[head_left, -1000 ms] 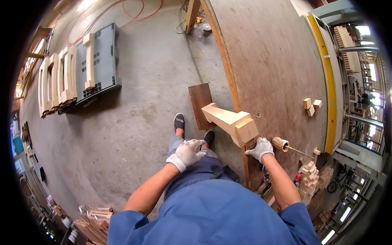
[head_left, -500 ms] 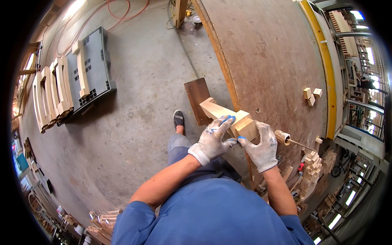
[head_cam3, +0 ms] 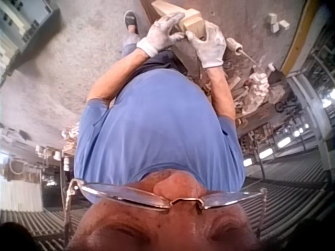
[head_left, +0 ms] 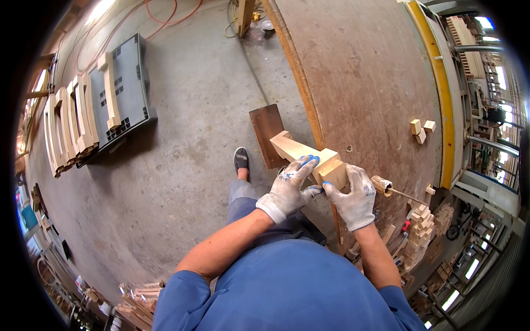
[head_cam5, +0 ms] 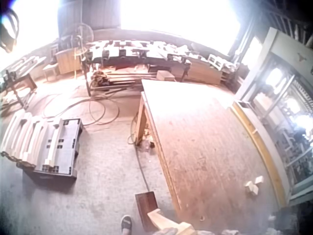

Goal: The person assembles wooden components by applying glue to small blocks and attaching them to a larger piece. They use a brush to spread glue and a power drill to fasten the parts together, repeating the process for multiple pieces.

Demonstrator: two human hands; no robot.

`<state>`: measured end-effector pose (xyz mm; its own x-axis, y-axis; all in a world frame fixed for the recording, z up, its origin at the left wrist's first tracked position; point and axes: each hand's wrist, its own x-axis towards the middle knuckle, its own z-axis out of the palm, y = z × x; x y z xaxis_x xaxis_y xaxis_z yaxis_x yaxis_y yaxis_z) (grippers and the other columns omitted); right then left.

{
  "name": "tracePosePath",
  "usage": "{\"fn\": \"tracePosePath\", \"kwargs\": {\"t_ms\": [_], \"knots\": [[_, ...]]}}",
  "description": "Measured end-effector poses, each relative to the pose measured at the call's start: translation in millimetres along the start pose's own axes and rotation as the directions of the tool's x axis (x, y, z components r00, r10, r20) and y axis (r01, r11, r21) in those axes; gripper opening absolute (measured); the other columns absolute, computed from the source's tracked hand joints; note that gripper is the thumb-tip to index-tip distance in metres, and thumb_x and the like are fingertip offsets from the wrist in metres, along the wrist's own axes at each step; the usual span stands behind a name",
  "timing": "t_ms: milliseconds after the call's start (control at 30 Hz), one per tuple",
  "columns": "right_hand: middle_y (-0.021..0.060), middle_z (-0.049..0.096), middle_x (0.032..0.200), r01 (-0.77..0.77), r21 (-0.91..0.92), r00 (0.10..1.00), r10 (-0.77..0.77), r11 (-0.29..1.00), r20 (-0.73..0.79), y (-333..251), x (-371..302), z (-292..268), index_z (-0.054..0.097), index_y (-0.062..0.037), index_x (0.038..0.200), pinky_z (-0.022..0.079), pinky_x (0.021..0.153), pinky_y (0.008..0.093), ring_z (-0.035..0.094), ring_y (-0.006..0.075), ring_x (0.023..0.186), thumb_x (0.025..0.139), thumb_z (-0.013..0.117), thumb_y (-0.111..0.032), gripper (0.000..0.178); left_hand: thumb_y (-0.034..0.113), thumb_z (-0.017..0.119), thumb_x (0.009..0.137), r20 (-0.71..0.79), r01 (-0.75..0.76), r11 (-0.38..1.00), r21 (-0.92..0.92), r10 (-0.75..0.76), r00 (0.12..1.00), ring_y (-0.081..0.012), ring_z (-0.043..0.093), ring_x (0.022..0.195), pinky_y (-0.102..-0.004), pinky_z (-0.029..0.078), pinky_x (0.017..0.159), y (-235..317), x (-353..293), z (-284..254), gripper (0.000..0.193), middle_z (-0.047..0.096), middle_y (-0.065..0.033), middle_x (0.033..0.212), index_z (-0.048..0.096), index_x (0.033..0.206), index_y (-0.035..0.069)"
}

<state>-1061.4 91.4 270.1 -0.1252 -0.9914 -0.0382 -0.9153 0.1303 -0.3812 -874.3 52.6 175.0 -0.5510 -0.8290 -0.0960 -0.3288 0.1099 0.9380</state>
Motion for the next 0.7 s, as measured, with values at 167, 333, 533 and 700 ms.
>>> {"fn": "tracePosePath", "kwargs": {"t_ms": [167,333,533,700], "knots": [[0.0228,0.068,0.113,0.007,-0.029,1.000,-0.008,1.000,-0.021,1.3,-1.6,2.5,0.063,0.0020,0.118,0.057,0.088,0.0491,0.069,0.0405,0.101,0.076,0.088,-0.033,0.061,0.024,0.087,0.083,0.002,0.006,1.000,0.009,-0.007,1.000,-0.0399,0.054,0.139,-0.0472,0.046,0.115,0.6,-0.5,-0.3,0.076,0.057,-0.0224,0.148,0.054,0.149,0.008],[0.0222,0.068,0.113,0.019,-0.024,1.000,-0.019,1.000,0.015,3.5,1.1,-0.3,0.064,0.0020,0.118,0.057,0.088,0.0487,0.069,0.0403,0.101,0.075,0.088,-0.034,0.061,0.024,0.087,0.082,0.000,0.013,1.000,0.009,-0.013,1.000,-0.0403,0.054,0.138,-0.0474,0.046,0.115,0.4,-0.7,0.5,0.076,0.057,-0.0228,0.147,0.054,0.149,0.008],[0.0215,0.069,0.113,-0.002,-0.013,1.000,0.002,1.000,-0.003,1.5,-0.1,2.9,0.065,0.0019,0.117,0.057,0.089,0.0481,0.069,0.0399,0.102,0.074,0.089,-0.034,0.061,0.026,0.086,0.083,0.004,0.007,1.000,0.000,-0.007,1.000,-0.0418,0.054,0.138,-0.0482,0.045,0.115,-0.9,-0.3,-1.1,0.076,0.056,-0.0248,0.148,0.053,0.149,0.006],[0.0211,0.069,0.115,-0.063,-0.012,0.998,0.062,0.998,-0.011,-2.3,-4.3,5.3,0.066,0.0013,0.117,0.055,0.093,0.0484,0.069,0.0392,0.105,0.073,0.089,-0.035,0.061,0.025,0.086,0.083,0.015,0.004,1.000,0.022,-0.004,1.000,-0.0430,0.055,0.136,-0.0484,0.046,0.114,-1.8,0.6,-1.5,0.075,0.058,-0.0251,0.145,0.054,0.148,0.005]]}}
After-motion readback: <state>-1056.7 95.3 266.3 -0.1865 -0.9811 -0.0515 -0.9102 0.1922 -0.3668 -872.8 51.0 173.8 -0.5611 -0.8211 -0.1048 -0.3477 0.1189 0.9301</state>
